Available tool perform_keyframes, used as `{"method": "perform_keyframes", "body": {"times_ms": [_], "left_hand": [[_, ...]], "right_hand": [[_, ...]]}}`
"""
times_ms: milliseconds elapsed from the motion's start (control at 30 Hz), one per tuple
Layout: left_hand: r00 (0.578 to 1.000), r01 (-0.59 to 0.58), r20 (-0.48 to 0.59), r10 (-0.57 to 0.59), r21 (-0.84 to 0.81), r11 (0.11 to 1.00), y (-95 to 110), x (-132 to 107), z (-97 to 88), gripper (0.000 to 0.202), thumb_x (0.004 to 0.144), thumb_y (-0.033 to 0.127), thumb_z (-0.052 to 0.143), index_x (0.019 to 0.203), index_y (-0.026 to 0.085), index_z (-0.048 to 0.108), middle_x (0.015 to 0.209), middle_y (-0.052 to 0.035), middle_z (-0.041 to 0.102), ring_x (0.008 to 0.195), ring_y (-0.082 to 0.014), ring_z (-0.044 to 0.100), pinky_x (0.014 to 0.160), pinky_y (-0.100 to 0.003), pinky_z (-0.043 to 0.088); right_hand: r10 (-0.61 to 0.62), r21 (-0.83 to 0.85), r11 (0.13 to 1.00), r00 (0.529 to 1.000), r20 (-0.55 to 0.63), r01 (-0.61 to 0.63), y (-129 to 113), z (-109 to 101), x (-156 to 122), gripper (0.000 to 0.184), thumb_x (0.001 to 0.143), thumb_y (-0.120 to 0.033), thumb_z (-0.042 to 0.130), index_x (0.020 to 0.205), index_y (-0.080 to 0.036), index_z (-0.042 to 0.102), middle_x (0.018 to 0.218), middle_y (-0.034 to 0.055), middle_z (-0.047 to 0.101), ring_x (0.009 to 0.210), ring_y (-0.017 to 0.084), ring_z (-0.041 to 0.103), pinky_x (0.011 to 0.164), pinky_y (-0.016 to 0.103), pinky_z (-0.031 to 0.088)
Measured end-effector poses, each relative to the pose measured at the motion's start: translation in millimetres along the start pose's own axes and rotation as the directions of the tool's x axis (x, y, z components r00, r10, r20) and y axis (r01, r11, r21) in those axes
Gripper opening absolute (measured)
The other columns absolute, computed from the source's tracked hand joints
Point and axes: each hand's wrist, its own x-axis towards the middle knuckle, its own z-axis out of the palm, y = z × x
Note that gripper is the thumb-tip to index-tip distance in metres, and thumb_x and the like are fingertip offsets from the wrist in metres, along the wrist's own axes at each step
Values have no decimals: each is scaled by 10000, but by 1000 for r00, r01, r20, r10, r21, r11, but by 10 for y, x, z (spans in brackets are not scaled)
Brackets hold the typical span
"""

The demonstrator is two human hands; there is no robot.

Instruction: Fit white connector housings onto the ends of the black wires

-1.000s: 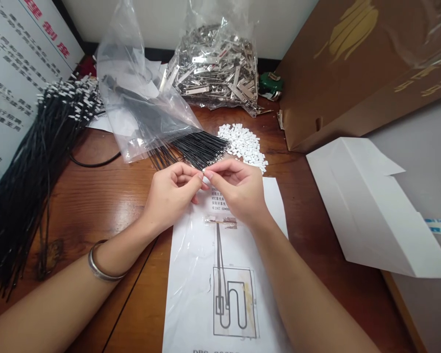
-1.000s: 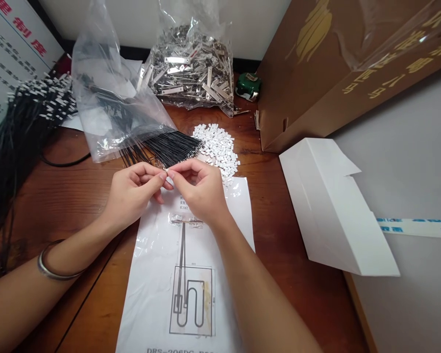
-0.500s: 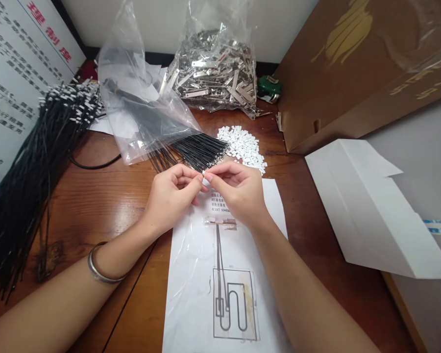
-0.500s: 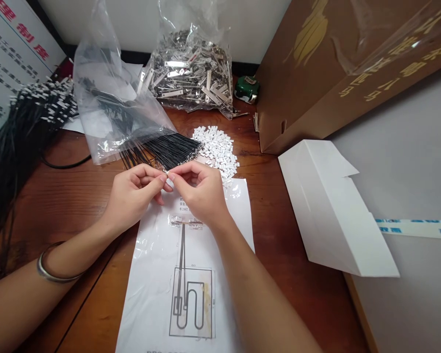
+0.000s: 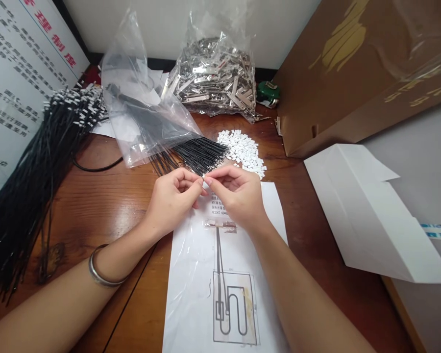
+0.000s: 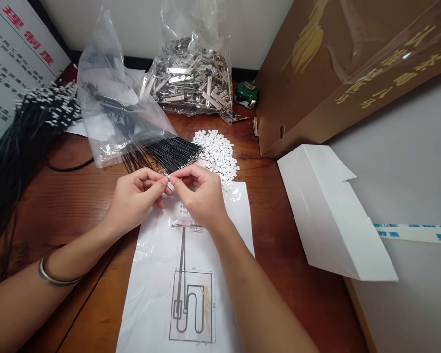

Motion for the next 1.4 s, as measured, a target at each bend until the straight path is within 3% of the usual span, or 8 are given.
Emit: {"method": "perform_keyframes", "body": {"times_ms": [367,867,1067,1400], "left_hand": [[1000,-11,1,11,4,1000,-3,-5,-1,132,827,241,695,771,140,633,683,-19,741,476,-68,616,445,-146,490],[1000,-24,19,25,-26,999,-3,0,7,129,823,232,710,783,138,630,676,-14,732,479,-66,612,457,-146,488],[999,-30,16,30,-20,999,-4,-4,13,126,806,224,723,777,144,631,670,-12,728,481,-78,616,461,-163,490],[999,-41,6,41,21,999,-1,-14,15,135,814,243,712,768,152,624,679,-22,726,492,-91,629,471,-181,495]], "right_hand": [[-27,-13,1000,1000,2,27,5,3,-14,23,763,-200,723,746,-184,721,723,20,723,643,138,656,597,297,532],[125,114,985,992,24,-127,-64,-26,19,77,717,-254,729,712,-178,720,685,7,710,583,109,612,567,272,511],[116,77,990,993,23,-117,-55,-26,23,88,719,-267,730,715,-179,715,652,3,693,566,111,590,522,265,467],[105,69,992,992,65,-109,-26,-34,17,89,728,-259,738,731,-179,700,673,16,704,606,129,625,556,282,496]]}}
